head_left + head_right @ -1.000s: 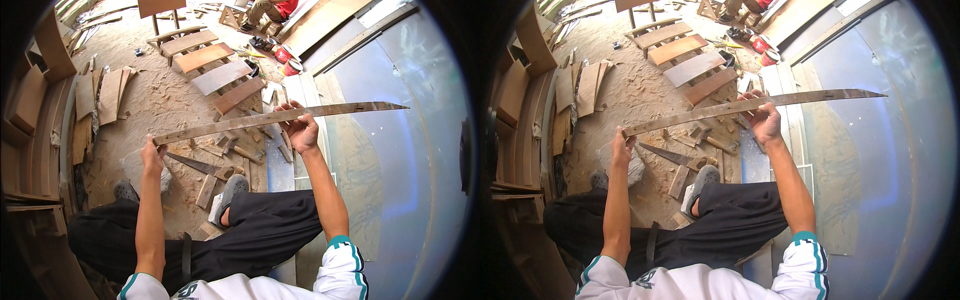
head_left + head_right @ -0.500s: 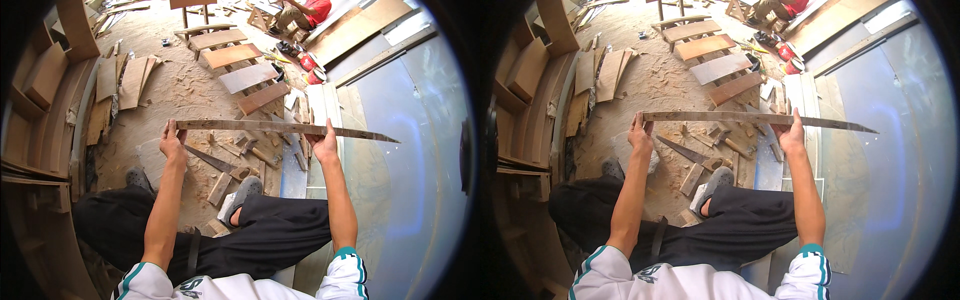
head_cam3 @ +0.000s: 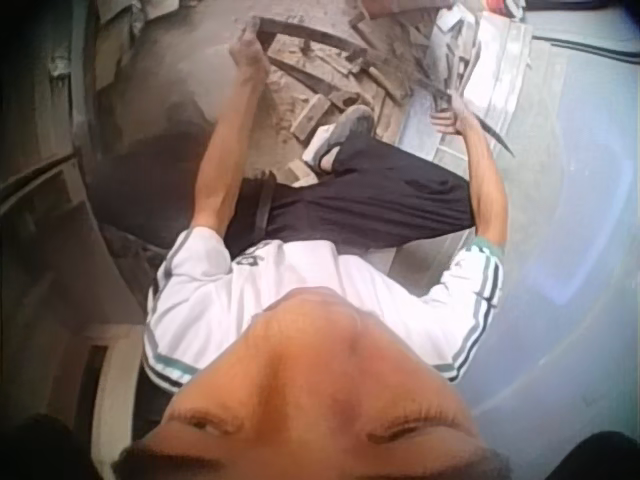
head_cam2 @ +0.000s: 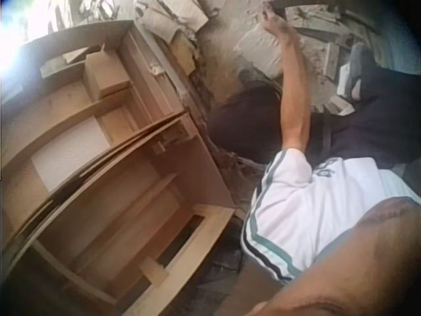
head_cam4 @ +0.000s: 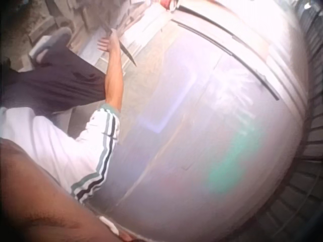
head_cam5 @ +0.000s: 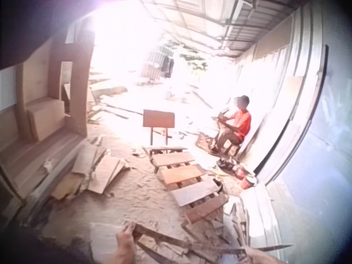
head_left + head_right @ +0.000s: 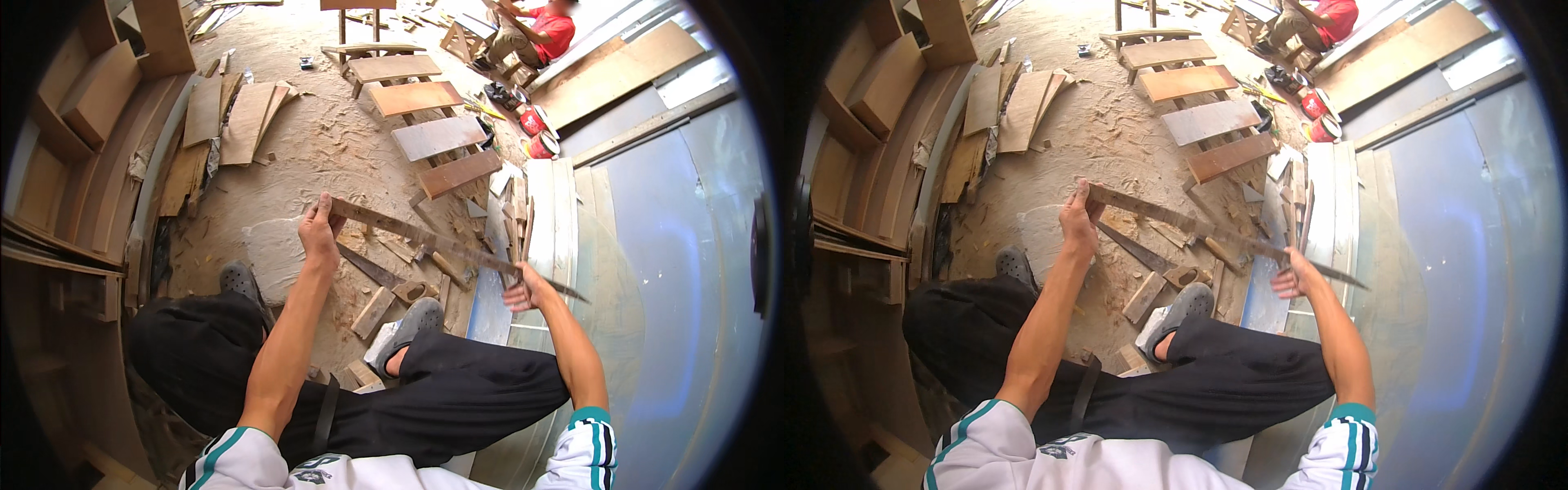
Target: The person sits on the floor and uses a hand saw to cut a small piece of wood held between their legs. After cutting, they inspect the saw blade and the cut piece, then place the saw on a nearby wooden structure.
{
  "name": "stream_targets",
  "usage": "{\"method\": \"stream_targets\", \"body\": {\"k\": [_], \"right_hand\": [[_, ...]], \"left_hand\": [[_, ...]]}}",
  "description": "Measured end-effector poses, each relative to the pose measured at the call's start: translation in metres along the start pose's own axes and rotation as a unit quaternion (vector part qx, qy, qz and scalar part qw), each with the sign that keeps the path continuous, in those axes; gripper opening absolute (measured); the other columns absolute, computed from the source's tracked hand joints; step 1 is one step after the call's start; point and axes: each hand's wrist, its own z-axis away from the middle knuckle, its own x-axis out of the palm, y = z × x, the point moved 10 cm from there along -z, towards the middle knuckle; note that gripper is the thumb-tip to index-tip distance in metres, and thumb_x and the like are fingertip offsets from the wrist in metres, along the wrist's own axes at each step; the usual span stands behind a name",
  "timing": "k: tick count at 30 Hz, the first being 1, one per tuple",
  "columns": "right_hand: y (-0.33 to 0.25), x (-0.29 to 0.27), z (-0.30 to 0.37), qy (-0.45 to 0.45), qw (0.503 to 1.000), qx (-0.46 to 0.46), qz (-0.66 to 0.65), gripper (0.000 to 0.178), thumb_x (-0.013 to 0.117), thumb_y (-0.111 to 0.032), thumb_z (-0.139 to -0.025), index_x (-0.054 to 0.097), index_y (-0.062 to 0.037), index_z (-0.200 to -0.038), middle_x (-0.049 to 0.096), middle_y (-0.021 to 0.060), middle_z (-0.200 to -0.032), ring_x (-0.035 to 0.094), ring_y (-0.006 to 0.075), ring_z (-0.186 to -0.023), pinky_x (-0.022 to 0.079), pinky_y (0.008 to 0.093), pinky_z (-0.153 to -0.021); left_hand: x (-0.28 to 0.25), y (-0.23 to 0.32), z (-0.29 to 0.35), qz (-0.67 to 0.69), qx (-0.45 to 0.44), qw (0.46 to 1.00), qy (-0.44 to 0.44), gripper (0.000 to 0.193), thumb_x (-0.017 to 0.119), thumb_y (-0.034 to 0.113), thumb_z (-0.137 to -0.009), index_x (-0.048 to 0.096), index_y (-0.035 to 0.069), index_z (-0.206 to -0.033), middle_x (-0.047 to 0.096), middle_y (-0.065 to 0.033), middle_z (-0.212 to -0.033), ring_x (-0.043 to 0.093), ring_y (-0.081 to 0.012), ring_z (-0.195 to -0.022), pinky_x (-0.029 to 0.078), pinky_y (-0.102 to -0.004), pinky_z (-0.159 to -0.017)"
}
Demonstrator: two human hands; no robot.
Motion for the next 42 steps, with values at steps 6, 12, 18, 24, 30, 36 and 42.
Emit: {"method": "stream_targets", "body": {"k": [6,12,18,24,30,36,42], "right_hand": [[-0.09,0.05,0.067,0.293,0.723,-0.294,0.552,0.068,0.051,-0.062,-0.091,0.069,0.0042,-0.09,0.068,0.0279,-0.088,0.069,0.0381,-0.082,0.053,0.0454,-0.076],[-0.079,0.174,0.042,0.015,0.719,-0.46,0.521,0.082,0.057,-0.066,-0.086,0.05,0.0024,-0.13,0.062,0.0306,-0.114,0.06,0.0428,-0.11,0.048,0.0492,-0.092],[-0.088,0.224,-0.008,-0.099,0.721,-0.351,0.589,0.097,0.06,-0.073,-0.08,0.048,0.0082,-0.131,0.06,0.0321,-0.12,0.056,0.0444,-0.116,0.045,0.0451,-0.1],[-0.097,0.268,-0.061,-0.171,0.73,-0.32,0.58,0.088,0.055,-0.075,-0.082,0.061,0.0067,-0.115,0.062,0.0337,-0.113,0.06,0.0459,-0.107,0.047,0.047,-0.091],[-0.099,0.318,-0.097,-0.17,0.743,-0.387,0.518,0.097,0.05,-0.077,-0.083,0.056,0.0093,-0.127,0.059,0.0316,-0.123,0.055,0.0431,-0.12,0.044,0.0428,-0.102],[-0.123,0.372,-0.093,-0.186,0.742,-0.398,0.506,0.083,0.051,-0.071,-0.087,0.062,0.006,-0.118,0.064,0.0323,-0.112,0.061,0.0451,-0.108,0.048,0.0457,-0.094],[-0.132,0.366,-0.09,-0.17,0.76,-0.41,0.476,0.076,0.054,-0.065,-0.088,0.063,0.0053,-0.116,0.064,0.0326,-0.109,0.061,0.0454,-0.107,0.048,0.0466,-0.093]], "left_hand": [[-0.051,-0.013,-0.016,-0.047,-0.045,0.996,0.058,0.03,0.069,0.035,-0.092,0.066,0.007,-0.102,0.072,-0.0049,-0.095,0.067,-0.0136,-0.083,0.055,-0.0287,-0.079],[-0.067,-0.042,-0.026,-0.079,-0.125,0.988,0.042,0.032,0.066,0.037,-0.093,0.064,0.008,-0.109,0.07,-0.0067,-0.104,0.065,-0.0172,-0.095,0.052,-0.0323,-0.087],[-0.118,-0.081,-0.057,-0.096,-0.179,0.978,0.055,0.045,0.066,0.042,-0.092,0.058,0.007,-0.119,0.067,-0.0097,-0.112,0.062,-0.0218,-0.107,0.049,-0.0339,-0.098],[-0.157,-0.078,-0.085,-0.131,-0.084,0.975,0.157,0.037,0.063,0.033,-0.096,0.061,0.006,-0.122,0.066,-0.011,-0.112,0.065,-0.0199,-0.1,0.056,-0.0359,-0.087],[-0.186,-0.025,-0.091,-0.326,0.072,0.909,0.249,0.033,0.063,0.025,-0.096,0.066,0.002,-0.119,0.063,-0.0116,-0.117,0.065,-0.0197,-0.098,0.061,-0.034,-0.076],[-0.212,0.022,-0.112,-0.434,0.153,0.828,0.32,0.026,0.066,0.023,-0.093,0.072,0.004,-0.109,0.065,-0.0102,-0.111,0.064,-0.0225,-0.098,0.057,-0.0345,-0.079],[-0.177,0.044,-0.122,-0.529,0.178,0.784,0.272,0.022,0.068,0.02,-0.089,0.074,0.006,-0.104,0.068,-0.0108,-0.105,0.065,-0.0271,-0.097,0.049,-0.0358,-0.088]]}}
